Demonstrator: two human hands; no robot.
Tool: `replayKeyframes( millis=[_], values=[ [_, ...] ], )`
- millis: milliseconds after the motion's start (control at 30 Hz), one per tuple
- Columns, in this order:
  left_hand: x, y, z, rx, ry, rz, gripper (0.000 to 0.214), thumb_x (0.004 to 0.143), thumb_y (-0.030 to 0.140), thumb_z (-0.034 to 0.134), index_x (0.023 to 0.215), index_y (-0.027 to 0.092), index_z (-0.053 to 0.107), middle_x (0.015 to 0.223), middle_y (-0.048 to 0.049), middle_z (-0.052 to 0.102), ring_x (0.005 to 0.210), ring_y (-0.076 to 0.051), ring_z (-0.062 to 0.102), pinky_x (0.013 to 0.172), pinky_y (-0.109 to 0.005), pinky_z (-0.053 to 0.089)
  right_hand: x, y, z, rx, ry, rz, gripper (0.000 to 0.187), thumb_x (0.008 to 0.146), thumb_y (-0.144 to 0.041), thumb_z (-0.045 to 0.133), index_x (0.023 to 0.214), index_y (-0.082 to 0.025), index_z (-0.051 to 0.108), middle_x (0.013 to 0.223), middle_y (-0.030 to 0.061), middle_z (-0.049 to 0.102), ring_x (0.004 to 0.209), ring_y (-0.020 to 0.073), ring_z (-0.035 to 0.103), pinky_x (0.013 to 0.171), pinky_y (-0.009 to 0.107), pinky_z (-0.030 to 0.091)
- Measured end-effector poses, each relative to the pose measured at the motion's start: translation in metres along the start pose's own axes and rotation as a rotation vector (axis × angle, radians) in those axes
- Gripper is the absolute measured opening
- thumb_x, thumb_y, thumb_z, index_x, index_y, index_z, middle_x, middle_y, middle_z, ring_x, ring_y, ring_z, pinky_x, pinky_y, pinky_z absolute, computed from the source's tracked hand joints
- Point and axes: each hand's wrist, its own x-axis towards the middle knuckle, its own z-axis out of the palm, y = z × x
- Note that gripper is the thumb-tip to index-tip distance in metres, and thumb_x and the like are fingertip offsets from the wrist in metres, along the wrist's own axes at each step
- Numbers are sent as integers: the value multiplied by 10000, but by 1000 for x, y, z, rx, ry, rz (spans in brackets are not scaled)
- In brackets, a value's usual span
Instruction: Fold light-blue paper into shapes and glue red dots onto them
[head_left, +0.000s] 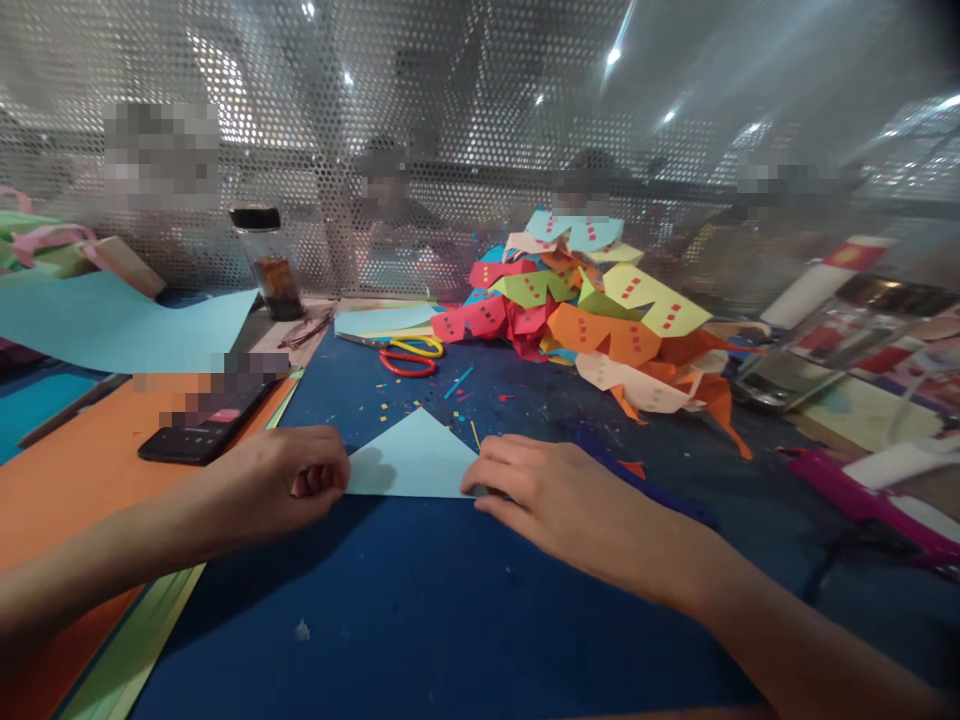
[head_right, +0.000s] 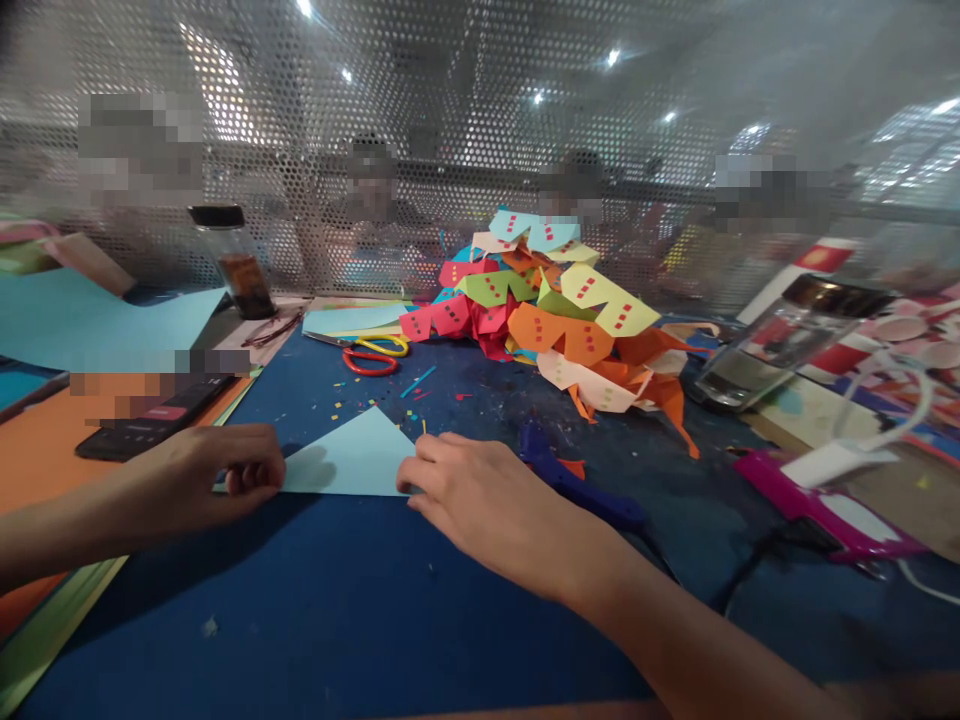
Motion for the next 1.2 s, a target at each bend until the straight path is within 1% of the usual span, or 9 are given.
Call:
replayKeyframes(
  millis=[67, 200, 367, 467, 633, 800, 933, 1033, 1200],
  values=[
    [0, -1, 1, 32, 19, 32, 134, 836, 180, 505, 758, 197, 614, 735, 13, 599, 600, -99, 559, 587, -205, 448, 1, 1, 3, 6, 13, -12, 117, 994, -193, 537, 974, -198, 653, 984, 35, 630, 954, 187, 603, 768, 305, 458],
    [-1, -2, 3, 54, 34, 72, 137, 825, 156, 491, 761, 196, 605, 748, 7, 600, 596, -99, 554, 575, -211, 443, 3, 2, 8, 30, 63, -51, 157, 996, -148, 510, 948, -194, 653, 965, 27, 636, 911, 168, 596, 754, 298, 455],
    [-2, -3, 3, 91, 62, 100, 149, 797, 122, 491, 759, 194, 616, 745, 14, 605, 628, -110, 567, 598, -217, 438, 3, 3, 9, 30, 62, -75, 143, 986, -137, 520, 930, -182, 644, 961, 26, 639, 923, 169, 590, 784, 304, 457],
    [-3, -3, 3, 100, 48, 86, 146, 792, 120, 496, 769, 197, 618, 749, 12, 607, 645, -118, 576, 606, -224, 442, 2, 3, 9, 50, 57, -76, 139, 982, -139, 524, 918, -185, 638, 943, 18, 640, 917, 164, 592, 798, 303, 453],
    [-3, -3, 3, 44, 12, 46, 113, 785, 130, 521, 761, 203, 604, 737, 9, 606, 641, -125, 568, 596, -230, 452, 2, 3, 7, 73, 39, -57, 144, 976, -130, 530, 899, -187, 638, 926, 11, 642, 912, 160, 600, 792, 290, 445],
    [-2, 0, 1, 21, -22, 13, 96, 802, 143, 535, 765, 202, 601, 737, 12, 606, 646, -124, 566, 602, -227, 452, 3, 2, 7, 86, 60, -54, 150, 970, -124, 528, 909, -187, 650, 929, 17, 655, 913, 159, 607, 797, 282, 440],
    [-3, 3, 0, 34, -39, 28, 102, 857, 216, 567, 778, 203, 630, 764, 3, 626, 671, -132, 576, 626, -241, 447, 3, 2, 8, 94, 74, -48, 154, 960, -116, 534, 901, -188, 657, 922, 16, 659, 905, 153, 608, 782, 277, 440],
    [-3, 1, 1, 32, -38, 17, 180, 914, 281, 549, 779, 202, 639, 771, 1, 625, 672, -134, 578, 632, -252, 434, 3, 2, 7, 101, 76, -51, 157, 959, -117, 532, 901, -186, 661, 918, 16, 657, 896, 152, 604, 780, 285, 442],
    [-1, 0, 4, 16, -29, -24, 213, 931, 293, 537, 761, 200, 625, 774, 1, 610, 704, -147, 585, 659, -265, 429, 3, 3, 8, 103, 69, -51, 162, 965, -123, 523, 892, -184, 654, 913, 20, 654, 893, 157, 601, 784, 293, 437]
  ],
)
